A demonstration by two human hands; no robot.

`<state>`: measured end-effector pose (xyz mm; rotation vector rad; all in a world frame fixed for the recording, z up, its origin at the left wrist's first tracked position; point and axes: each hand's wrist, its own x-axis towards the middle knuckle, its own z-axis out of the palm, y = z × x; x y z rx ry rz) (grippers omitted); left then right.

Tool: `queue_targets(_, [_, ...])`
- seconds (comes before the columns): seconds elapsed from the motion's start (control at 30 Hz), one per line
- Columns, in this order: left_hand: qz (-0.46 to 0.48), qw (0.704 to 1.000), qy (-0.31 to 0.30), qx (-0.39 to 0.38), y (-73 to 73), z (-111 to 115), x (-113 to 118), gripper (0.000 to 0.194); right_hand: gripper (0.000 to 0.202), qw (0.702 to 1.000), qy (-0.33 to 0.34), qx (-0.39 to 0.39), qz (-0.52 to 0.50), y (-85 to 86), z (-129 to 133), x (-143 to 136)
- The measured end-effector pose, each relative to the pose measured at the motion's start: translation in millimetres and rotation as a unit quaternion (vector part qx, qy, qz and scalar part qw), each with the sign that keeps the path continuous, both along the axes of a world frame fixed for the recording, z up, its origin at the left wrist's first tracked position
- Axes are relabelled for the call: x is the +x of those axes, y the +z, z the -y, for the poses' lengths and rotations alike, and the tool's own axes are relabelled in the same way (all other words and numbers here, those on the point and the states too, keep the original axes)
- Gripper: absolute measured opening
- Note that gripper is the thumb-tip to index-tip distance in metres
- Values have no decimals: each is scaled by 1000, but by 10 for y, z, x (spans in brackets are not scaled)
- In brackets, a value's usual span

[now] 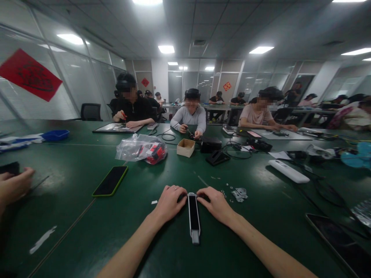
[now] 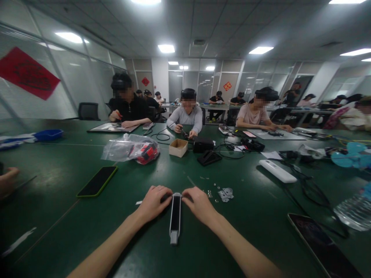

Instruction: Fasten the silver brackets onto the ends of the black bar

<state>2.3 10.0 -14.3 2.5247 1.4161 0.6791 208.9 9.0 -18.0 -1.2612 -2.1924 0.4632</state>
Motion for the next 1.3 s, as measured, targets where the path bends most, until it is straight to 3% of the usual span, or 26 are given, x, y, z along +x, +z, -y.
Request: queue_targets(1.3, [-18, 1000, 9, -6, 57, 19, 19, 13, 14, 1000, 20, 18, -9, -2, -10, 6])
